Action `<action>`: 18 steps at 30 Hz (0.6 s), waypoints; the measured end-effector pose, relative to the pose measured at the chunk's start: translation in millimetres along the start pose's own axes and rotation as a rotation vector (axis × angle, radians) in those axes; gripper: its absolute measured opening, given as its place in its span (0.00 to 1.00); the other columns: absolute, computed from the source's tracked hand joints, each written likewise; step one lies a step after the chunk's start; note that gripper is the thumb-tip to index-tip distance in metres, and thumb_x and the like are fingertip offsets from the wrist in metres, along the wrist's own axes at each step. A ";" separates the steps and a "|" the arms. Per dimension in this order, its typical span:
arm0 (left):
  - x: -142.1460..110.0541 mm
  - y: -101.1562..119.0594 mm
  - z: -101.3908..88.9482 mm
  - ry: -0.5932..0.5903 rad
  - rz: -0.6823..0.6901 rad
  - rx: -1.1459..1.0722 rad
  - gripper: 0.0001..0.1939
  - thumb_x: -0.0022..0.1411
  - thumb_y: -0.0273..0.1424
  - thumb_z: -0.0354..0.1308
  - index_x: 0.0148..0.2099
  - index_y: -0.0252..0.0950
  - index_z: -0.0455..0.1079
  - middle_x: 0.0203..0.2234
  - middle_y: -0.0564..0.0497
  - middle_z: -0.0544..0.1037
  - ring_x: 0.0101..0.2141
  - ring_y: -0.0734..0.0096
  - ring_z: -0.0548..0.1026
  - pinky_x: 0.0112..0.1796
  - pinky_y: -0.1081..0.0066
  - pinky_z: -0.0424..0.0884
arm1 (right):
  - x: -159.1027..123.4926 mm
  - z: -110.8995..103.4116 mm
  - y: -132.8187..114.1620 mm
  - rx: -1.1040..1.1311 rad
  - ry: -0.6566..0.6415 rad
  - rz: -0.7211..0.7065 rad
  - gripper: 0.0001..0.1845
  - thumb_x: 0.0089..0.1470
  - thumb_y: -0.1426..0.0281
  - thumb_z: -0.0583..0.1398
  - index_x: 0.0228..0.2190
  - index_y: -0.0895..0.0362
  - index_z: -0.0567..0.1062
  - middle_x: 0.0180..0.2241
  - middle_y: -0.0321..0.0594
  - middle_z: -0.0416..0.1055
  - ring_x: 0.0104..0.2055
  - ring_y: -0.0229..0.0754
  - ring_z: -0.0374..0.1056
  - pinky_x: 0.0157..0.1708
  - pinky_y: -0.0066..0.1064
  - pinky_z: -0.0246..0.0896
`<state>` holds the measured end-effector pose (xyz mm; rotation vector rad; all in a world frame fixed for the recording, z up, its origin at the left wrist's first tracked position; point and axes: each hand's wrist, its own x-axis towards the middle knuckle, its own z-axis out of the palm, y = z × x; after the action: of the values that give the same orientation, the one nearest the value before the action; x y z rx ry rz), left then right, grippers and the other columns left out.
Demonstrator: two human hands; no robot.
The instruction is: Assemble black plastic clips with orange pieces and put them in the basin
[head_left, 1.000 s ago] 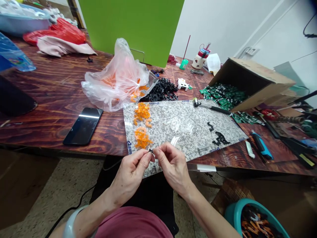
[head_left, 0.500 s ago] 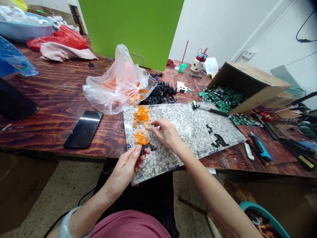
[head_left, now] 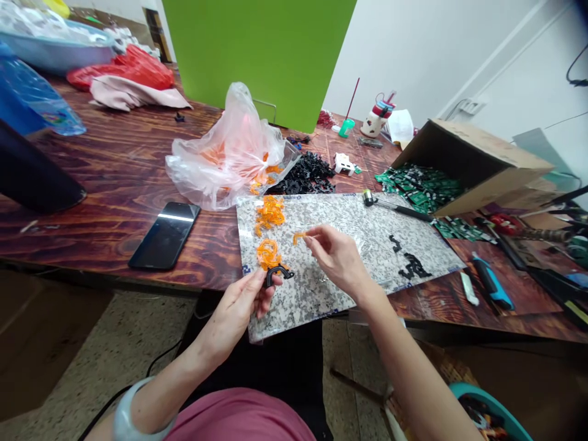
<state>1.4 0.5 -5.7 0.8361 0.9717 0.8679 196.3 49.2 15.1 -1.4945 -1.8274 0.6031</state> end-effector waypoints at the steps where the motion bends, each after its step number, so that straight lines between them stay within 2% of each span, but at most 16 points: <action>1: -0.1 0.0 0.0 0.001 -0.002 -0.003 0.22 0.60 0.46 0.54 0.40 0.30 0.72 0.24 0.53 0.68 0.23 0.78 0.63 0.24 0.77 0.59 | -7.9 -4.1 -2.5 0.051 -0.022 0.034 0.09 0.57 0.66 0.55 0.35 0.58 0.71 0.21 0.32 0.63 0.21 0.33 0.57 0.22 0.26 0.52; 5: 0.0 0.3 0.4 0.001 -0.006 -0.004 0.22 0.59 0.46 0.54 0.39 0.30 0.73 0.24 0.54 0.68 0.23 0.77 0.63 0.24 0.77 0.59 | -37.2 -12.0 -12.5 0.155 -0.127 0.178 0.08 0.55 0.66 0.56 0.33 0.58 0.70 0.23 0.34 0.65 0.24 0.34 0.60 0.23 0.26 0.54; 8: 0.0 1.0 1.5 0.011 0.001 0.011 0.22 0.59 0.46 0.55 0.39 0.30 0.73 0.23 0.54 0.68 0.23 0.77 0.63 0.24 0.76 0.59 | -51.9 -12.0 -17.9 0.171 -0.159 0.243 0.05 0.53 0.68 0.57 0.31 0.58 0.69 0.23 0.34 0.65 0.24 0.34 0.61 0.23 0.26 0.55; 14: -1.1 1.9 3.4 0.025 0.040 0.074 0.20 0.58 0.45 0.56 0.39 0.32 0.73 0.25 0.54 0.69 0.24 0.77 0.64 0.24 0.77 0.60 | -65.3 -12.2 -22.0 0.126 -0.143 0.268 0.02 0.53 0.71 0.55 0.29 0.56 0.66 0.23 0.32 0.63 0.24 0.34 0.60 0.24 0.26 0.55; 18: -1.2 -0.8 4.5 0.004 0.065 0.149 0.16 0.59 0.42 0.56 0.38 0.33 0.72 0.25 0.54 0.69 0.24 0.77 0.64 0.25 0.78 0.61 | -72.8 -10.9 -29.8 0.190 -0.070 0.185 0.05 0.57 0.68 0.54 0.33 0.56 0.68 0.28 0.36 0.67 0.29 0.36 0.63 0.29 0.28 0.59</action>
<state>5.3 -1.8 -4.6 0.9978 1.0269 0.8604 192.3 -29.1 27.9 -1.5385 -1.6422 0.9027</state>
